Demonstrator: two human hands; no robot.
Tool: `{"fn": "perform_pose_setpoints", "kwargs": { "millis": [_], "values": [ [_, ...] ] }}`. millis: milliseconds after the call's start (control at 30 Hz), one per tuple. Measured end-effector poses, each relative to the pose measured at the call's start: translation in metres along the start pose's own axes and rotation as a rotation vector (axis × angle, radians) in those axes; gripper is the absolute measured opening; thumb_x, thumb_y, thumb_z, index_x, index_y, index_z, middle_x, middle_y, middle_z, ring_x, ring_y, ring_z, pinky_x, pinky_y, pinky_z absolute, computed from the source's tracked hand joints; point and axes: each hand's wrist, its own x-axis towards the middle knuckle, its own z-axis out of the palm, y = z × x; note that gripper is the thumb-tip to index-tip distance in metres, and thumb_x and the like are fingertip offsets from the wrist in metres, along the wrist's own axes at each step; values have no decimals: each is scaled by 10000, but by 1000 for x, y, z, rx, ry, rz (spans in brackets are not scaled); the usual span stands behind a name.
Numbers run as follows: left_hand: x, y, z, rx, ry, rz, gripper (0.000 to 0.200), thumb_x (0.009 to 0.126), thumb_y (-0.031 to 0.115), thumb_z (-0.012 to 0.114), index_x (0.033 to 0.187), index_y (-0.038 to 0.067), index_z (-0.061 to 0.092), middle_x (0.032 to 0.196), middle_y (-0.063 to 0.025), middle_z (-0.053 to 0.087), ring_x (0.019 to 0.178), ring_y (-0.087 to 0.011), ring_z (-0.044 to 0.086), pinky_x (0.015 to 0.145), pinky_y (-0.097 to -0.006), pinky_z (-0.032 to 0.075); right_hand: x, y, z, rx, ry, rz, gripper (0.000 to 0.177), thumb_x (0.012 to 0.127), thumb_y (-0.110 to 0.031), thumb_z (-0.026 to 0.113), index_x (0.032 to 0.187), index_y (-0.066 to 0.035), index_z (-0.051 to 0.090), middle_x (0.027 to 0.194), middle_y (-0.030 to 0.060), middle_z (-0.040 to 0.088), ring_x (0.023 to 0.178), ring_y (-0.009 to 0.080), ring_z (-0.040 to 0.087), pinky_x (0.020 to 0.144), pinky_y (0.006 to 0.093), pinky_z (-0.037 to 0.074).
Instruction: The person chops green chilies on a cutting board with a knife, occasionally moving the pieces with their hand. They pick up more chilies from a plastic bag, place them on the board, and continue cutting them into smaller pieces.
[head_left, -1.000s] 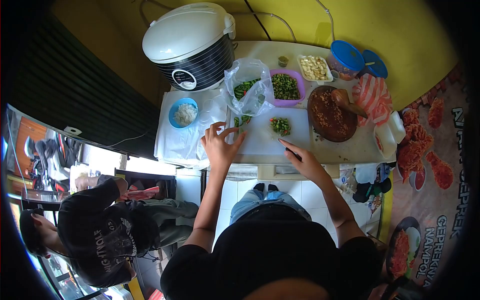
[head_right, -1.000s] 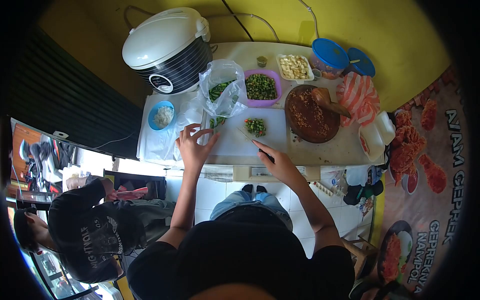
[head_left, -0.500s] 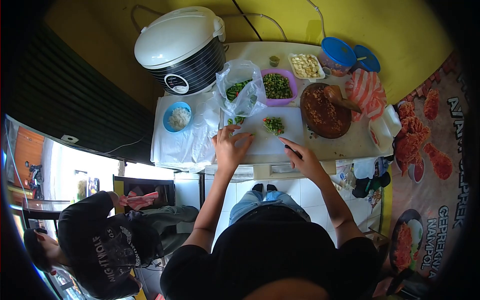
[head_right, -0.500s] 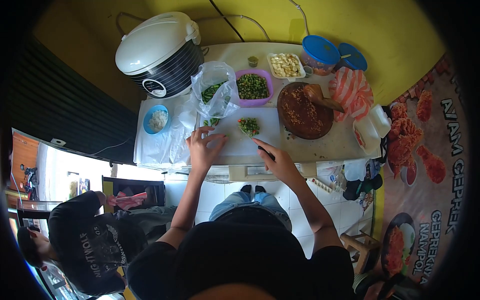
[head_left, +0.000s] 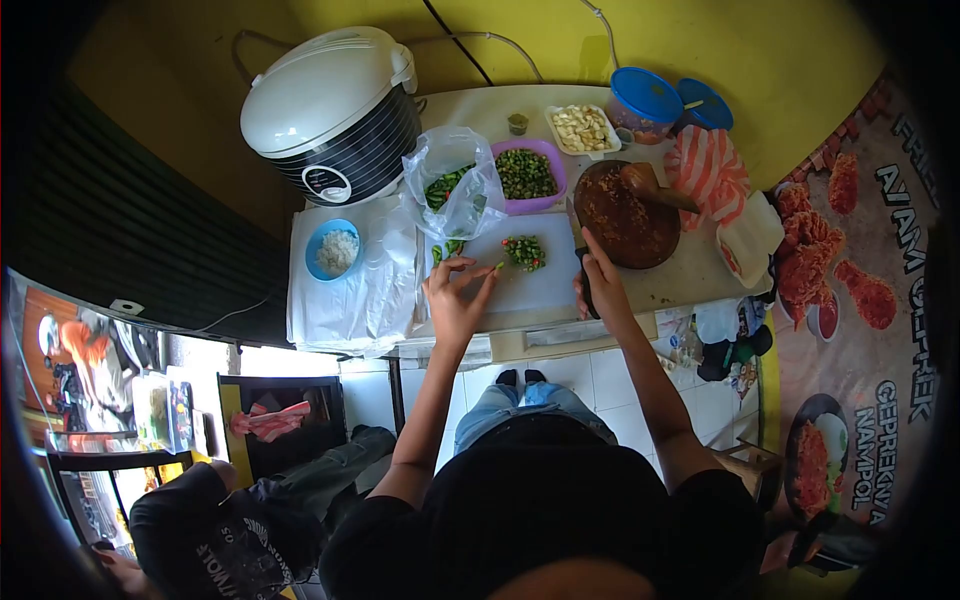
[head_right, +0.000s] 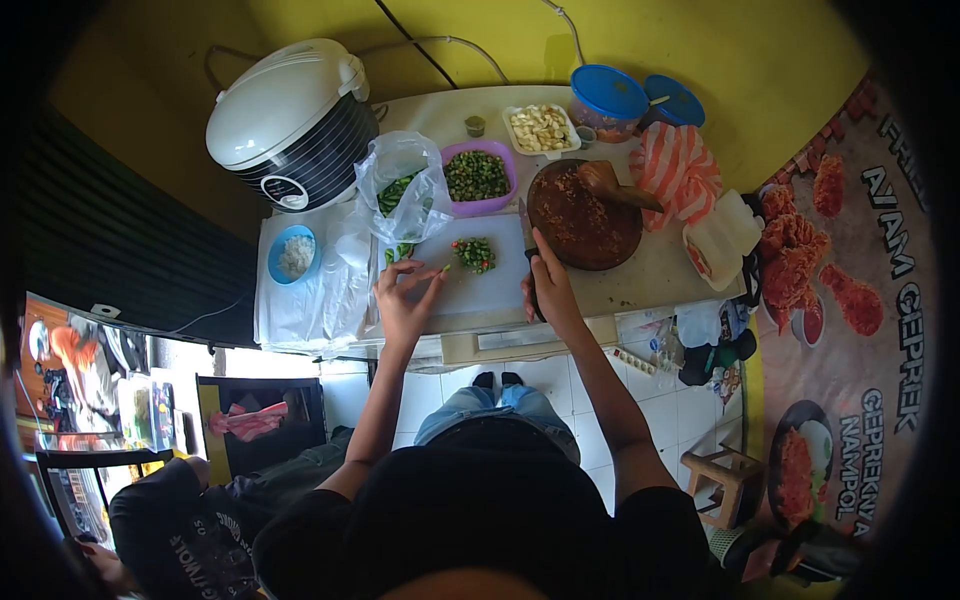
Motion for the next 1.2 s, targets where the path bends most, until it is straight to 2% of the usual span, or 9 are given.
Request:
{"fn": "perform_pose_setpoints", "kwargs": {
  "millis": [167, 367, 667, 767, 867, 967, 1067, 1200],
  "values": [
    [-2, -1, 1, 31, -3, 10, 136, 751, 235, 811, 869, 171, 789, 1019, 3, 634, 1008, -204, 579, 905, -384, 365, 23, -3, 16, 2, 41, 41, 493, 1071, -274, 371, 1550, -253, 260, 642, 19, 465, 386, 108, 425, 361, 293, 426],
    [-2, -1, 1, 65, -19, 27, 120, 731, 256, 825, 809, 171, 791, 1019, 5, 635, 1004, -203, 582, 911, -396, 367, 38, -5, 13, -170, 55, 113, 491, 1070, -233, 351, 1552, -237, 259, 624, 14, 446, 376, 113, 417, 352, 298, 411],
    [-1, 2, 1, 87, -37, 24, 129, 736, 263, 825, 803, 159, 785, 1023, 5, 639, 1005, -196, 582, 924, -387, 357, 24, -10, 12, -326, 45, 103, 514, 1041, -111, 349, 1547, -153, 265, 868, 46, 449, 466, 110, 455, 325, 297, 415],
    [-1, 3, 1, 93, -39, 16, 133, 742, 265, 822, 807, 155, 784, 1024, 3, 640, 1010, -195, 584, 931, -382, 353, 13, -11, 13, -302, 39, 108, 516, 1045, -117, 338, 1551, -173, 257, 782, 39, 452, 441, 106, 442, 325, 292, 407],
    [-2, 1, 2, 93, -35, 16, 132, 740, 261, 823, 809, 155, 784, 1024, 3, 642, 1007, -196, 586, 933, -382, 353, 4, -15, 10, -335, -13, 116, 575, 1018, -78, 349, 1565, -153, 186, 665, 68, 490, 398, 148, 498, 338, 312, 441],
    [-2, 0, 3, 91, -32, 23, 130, 735, 254, 826, 809, 155, 783, 1024, 1, 644, 1011, -197, 588, 934, -381, 352, -8, -15, 10, -317, -29, 120, 565, 1029, -99, 333, 1567, -160, 172, 640, 50, 466, 404, 135, 486, 337, 307, 438],
    [-3, -4, 5, 93, -10, 50, 123, 729, 256, 827, 802, 167, 781, 1022, 9, 639, 991, -193, 586, 912, -393, 361, -17, -8, 9, -283, -26, 152, 516, 1069, -182, 333, 1566, -236, 203, 624, 19, 439, 381, 91, 395, 333, 267, 384],
    [-2, -1, 3, 83, -31, 32, 127, 729, 244, 829, 807, 156, 782, 1024, -2, 643, 1029, -197, 590, 931, -378, 350, -22, -21, 8, -321, -32, 142, 524, 1069, -178, 323, 1569, -245, 185, 623, 19, 447, 394, 85, 401, 344, 261, 380]
  ]
}}
